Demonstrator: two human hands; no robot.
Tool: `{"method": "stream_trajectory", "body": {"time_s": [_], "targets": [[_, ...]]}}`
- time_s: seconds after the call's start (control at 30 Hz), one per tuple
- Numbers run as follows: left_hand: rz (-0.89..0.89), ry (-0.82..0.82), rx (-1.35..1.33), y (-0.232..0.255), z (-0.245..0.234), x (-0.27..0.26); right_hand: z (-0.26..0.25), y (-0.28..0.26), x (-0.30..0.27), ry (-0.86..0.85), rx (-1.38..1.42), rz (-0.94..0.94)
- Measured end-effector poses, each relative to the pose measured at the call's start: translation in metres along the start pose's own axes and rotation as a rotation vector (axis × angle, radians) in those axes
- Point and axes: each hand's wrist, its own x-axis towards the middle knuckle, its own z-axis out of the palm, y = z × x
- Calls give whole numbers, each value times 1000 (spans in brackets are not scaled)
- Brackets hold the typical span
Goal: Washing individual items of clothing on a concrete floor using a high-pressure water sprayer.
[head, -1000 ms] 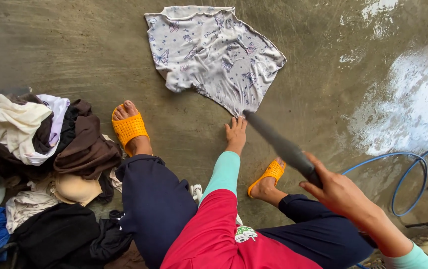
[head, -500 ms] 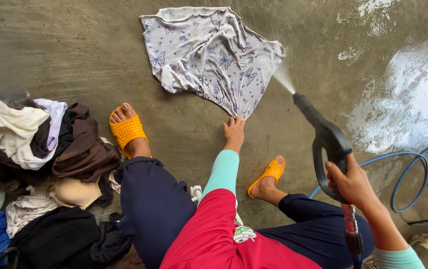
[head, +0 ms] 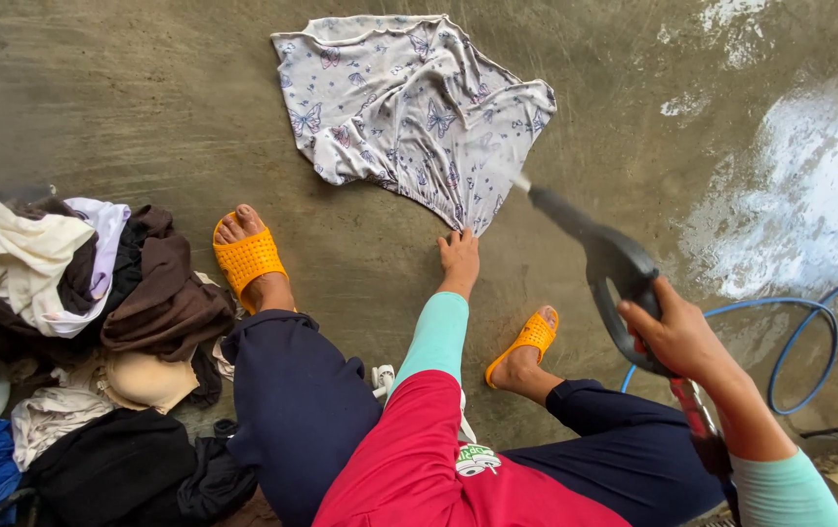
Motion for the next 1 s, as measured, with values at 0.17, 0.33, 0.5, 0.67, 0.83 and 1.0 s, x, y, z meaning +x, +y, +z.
{"method": "stream_trajectory", "body": {"time_s": [0.17, 0.33, 0.5, 0.67, 0.83, 1.0], "targets": [[-57, -43, -67, 3, 4, -1, -9, -23, -6, 169, 42, -142], [-128, -49, -216, 6, 16, 7, -5, -20, 9, -14, -145, -67], [-168, -25, -252, 8, 23, 9, -2, -38, 7, 118, -57, -224], [-109, 78, -230, 6, 17, -3, 6, -36, 0, 190, -31, -311], [-67, -61, -35, 2, -7, 1, 33, -50, 14, -8, -256, -224], [-52, -63, 144, -12, -55, -25, 31, -91, 0, 30, -148, -274]]}}
